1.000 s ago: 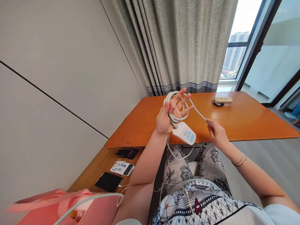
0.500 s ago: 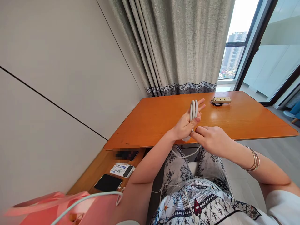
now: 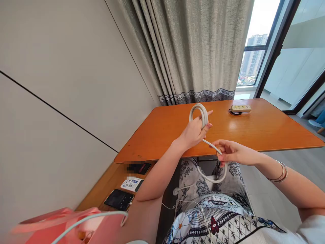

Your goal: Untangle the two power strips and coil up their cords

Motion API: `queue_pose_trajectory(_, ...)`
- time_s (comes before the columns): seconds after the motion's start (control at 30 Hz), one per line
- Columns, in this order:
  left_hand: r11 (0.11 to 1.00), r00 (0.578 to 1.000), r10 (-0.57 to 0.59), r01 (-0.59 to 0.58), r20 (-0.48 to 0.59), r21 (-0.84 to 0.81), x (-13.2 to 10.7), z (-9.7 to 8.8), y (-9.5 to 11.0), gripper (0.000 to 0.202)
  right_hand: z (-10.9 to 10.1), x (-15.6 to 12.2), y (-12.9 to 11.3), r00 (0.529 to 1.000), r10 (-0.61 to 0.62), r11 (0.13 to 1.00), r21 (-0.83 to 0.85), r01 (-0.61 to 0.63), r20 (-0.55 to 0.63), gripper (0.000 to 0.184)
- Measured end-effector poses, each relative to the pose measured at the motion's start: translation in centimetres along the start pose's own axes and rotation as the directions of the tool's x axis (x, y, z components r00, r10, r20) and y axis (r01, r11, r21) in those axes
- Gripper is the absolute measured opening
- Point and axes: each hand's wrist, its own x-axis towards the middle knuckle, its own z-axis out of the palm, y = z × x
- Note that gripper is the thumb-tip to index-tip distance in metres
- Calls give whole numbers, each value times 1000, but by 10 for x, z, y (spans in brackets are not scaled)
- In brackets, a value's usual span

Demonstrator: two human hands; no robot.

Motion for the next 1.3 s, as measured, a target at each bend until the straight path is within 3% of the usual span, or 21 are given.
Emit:
queue_pose_trajectory(0.07, 998, 998, 16, -20, 54, 62, 0, 0, 0, 24, -6, -3, -10, 993, -68, 953, -301, 35, -100, 24)
queue_pose_trajectory(0.1, 996, 995, 7, -16, 102, 84, 0, 1, -1, 29, -9, -4, -17, 972, -157, 881, -470, 59, -172, 21)
queue_pose_trajectory(0.17, 996, 976, -36, 19, 214, 81, -2, 3, 0, 43, -12, -5, -33, 897, -365, 688, -721, 78, -251, 21)
queue_pose_trajectory(0.23, 995, 929, -92, 97, 358, 2, -4, 5, 2, 55, -15, -2, -47, 832, -497, 567, -818, 96, -247, 22)
queue_pose_trajectory(0.37, 909, 727, -167, 375, 666, -181, -10, 7, 10, 56, -28, 12, -58, 743, -603, 580, -799, 158, -290, 31)
queue_pose_trajectory(0.4, 874, 693, -159, 431, 703, -227, -12, 7, 11, 54, -31, 17, -58, 722, -619, 598, -781, 178, -309, 36)
queue_pose_trajectory(0.43, 838, 685, -135, 464, 716, -286, -14, 7, 11, 53, -35, 22, -56, 704, -629, 620, -759, 199, -329, 39)
queue_pose_trajectory(0.5, 765, 730, -66, 475, 680, -436, -16, 7, 8, 53, -40, 31, -48, 698, -613, 691, -679, 247, -370, 45)
queue_pose_trajectory(0.57, 691, 813, -45, 445, 580, -570, -15, 6, 3, 54, -41, 38, -37, 736, -532, 807, -514, 291, -419, 50)
queue_pose_trajectory(0.63, 624, 897, -108, 397, 429, -673, -11, 3, 0, 53, -39, 43, -22, 789, -414, 905, -301, 301, -454, 47)
queue_pose_trajectory(0.7, 573, 953, -195, 304, 233, -762, -3, -3, 2, 51, -34, 45, -2, 844, -299, 954, -131, 269, -446, 43)
queue_pose_trajectory(0.8, 532, 973, -223, 72, -57, -843, 11, -19, 10, 49, -25, 45, 35, 934, -136, 988, 20, 151, -330, 47)
queue_pose_trajectory(0.9, 522, 954, -162, -134, -253, -842, 20, -37, 19, 47, -16, 44, 73, 963, -23, 985, 157, 68, -270, 47)
queue_pose_trajectory(0.97, 522, 934, -128, -221, -333, -824, 24, -47, 22, 47, -12, 44, 91, 928, -12, 966, 236, 107, -373, 48)
queue_pose_trajectory(1.0, 523, 926, -118, -248, -358, -815, 25, -50, 22, 46, -10, 43, 96, 886, -24, 957, 245, 155, -463, 48)
queue_pose_trajectory(1.1, 531, 916, -126, -263, -382, -805, 26, -53, 19, 46, -8, 41, 96, 694, -108, 946, 141, 293, -712, 48)
queue_pose_trajectory(1.17, 542, 915, -165, -227, -367, -809, 28, -50, 16, 47, -7, 38, 84, 617, -169, 939, 65, 339, -769, 46)
queue_pose_trajectory(1.3, 553, 920, -214, -163, -328, -817, 31, -40, 14, 47, -3, 31, 46, 625, -195, 891, 130, 435, -756, 38)
